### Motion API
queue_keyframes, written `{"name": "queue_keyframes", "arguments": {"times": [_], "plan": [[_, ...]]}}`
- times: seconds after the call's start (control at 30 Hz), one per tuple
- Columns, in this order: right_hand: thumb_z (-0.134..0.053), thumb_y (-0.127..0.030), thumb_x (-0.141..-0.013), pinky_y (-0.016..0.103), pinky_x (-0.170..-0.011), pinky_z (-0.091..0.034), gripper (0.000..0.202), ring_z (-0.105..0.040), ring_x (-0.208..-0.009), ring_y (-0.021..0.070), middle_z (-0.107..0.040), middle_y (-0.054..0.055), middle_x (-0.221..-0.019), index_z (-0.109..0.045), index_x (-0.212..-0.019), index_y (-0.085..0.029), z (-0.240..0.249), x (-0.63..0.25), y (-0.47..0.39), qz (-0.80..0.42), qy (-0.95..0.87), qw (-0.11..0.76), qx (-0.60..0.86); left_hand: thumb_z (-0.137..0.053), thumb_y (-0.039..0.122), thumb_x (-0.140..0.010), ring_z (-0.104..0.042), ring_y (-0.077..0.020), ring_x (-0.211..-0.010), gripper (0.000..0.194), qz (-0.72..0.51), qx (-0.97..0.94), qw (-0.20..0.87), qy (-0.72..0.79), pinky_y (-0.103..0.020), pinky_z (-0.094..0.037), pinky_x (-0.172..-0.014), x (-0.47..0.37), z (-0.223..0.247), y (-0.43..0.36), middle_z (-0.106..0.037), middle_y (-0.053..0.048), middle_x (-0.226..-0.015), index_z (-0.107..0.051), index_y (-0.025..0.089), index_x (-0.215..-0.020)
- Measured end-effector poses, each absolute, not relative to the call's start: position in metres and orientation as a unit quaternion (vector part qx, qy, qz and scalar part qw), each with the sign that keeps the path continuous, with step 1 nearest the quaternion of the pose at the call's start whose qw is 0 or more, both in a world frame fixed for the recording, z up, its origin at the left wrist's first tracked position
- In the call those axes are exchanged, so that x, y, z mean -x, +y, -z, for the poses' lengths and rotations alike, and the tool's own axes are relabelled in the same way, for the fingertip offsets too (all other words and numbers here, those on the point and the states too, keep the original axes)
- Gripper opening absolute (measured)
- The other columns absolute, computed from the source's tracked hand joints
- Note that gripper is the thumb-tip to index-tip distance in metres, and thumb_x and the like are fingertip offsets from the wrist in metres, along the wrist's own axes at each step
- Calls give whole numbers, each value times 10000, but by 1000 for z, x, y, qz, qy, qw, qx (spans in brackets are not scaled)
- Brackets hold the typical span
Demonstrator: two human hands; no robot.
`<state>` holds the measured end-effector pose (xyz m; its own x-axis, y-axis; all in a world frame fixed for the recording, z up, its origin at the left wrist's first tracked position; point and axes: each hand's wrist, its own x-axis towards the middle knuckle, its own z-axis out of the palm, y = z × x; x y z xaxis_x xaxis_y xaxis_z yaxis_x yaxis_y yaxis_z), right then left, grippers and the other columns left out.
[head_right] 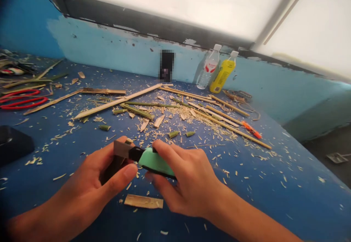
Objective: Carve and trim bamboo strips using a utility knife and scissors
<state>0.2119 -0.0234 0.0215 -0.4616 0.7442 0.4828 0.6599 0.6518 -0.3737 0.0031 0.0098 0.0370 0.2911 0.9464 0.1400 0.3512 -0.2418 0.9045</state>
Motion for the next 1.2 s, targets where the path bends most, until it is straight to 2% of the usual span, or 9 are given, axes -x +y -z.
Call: {"name": "queue_keyframes", "arguments": {"times": [0.1,0.23,0.47,0.57,0.7,0.8,0.97,1.1,1.2], "plan": [[-609,-342,-941,300,-583,-464,459,-671,-698,157,-724,2,-966,-469,-1360,-218,-21,-213,-22,-80,-860,299,406,-604,541,-921,-463,-142,-526,354,-361,-705,408,454,-230,-381,-463,0,-36,8,-475,59,-565,-595,226,-760],[-608,-339,-941,316,-612,-497,486,-701,-747,178,-733,17,-991,-461,-1387,-213,-21,-212,-23,-89,-861,300,400,-556,474,-977,-448,-137,-548,314,-320,-729,436,419,-246,-379,-497,10,-29,3,-476,62,-612,-567,228,-782],[-594,-334,-954,271,-645,-519,476,-732,-813,154,-754,22,-1131,-454,-1399,-244,-24,-212,-29,-110,-852,306,411,-508,392,-1025,-425,-126,-599,366,-327,-754,441,361,-259,-385,-595,10,-27,5,-453,74,-669,-527,229,-699],[-573,-364,-974,258,-616,-511,454,-742,-823,151,-743,44,-1216,-449,-1396,-256,-26,-213,-30,-133,-849,301,412,-521,411,-1012,-400,-124,-573,343,-317,-753,450,362,-268,-346,-543,10,-28,5,-418,82,-660,-510,234,-719],[-580,-394,-976,261,-593,-498,446,-740,-810,155,-752,35,-1196,-457,-1389,-277,-28,-214,-30,-165,-850,288,410,-543,444,-993,-337,-112,-508,298,-310,-744,460,371,-278,-267,-474,10,-32,2,-367,107,-608,-507,234,-784],[-587,-392,-972,265,-621,-504,454,-738,-831,159,-748,35,-1203,-456,-1392,-277,-28,-215,-30,-167,-853,285,405,-548,439,-989,-332,-104,-494,303,-317,-745,457,368,-276,-255,-465,9,-33,1,-356,109,-598,-507,232,-772],[-595,-368,-962,245,-662,-509,467,-729,-846,142,-734,32,-1226,-449,-1394,-267,-27,-213,-31,-162,-857,286,398,-527,418,-1002,-389,-115,-554,363,-315,-750,466,349,-281,-301,-499,11,-30,1,-383,72,-694,-505,229,-693],[-593,-342,-961,244,-656,-507,475,-715,-806,142,-755,-1,-1035,-443,-1400,-243,-25,-210,-32,-150,-853,310,392,-508,403,-1017,-398,-125,-557,380,-323,-762,447,341,-282,-324,-521,13,-26,1,-398,70,-676,-497,232,-677],[-600,-314,-954,267,-624,-500,487,-704,-751,150,-744,11,-986,-446,-1405,-215,-21,-208,-33,-118,-851,321,400,-472,417,-1034,-405,-135,-560,391,-324,-758,436,360,-283,-380,-609,12,-23,-1,-425,77,-625,-487,237,-687]]}}
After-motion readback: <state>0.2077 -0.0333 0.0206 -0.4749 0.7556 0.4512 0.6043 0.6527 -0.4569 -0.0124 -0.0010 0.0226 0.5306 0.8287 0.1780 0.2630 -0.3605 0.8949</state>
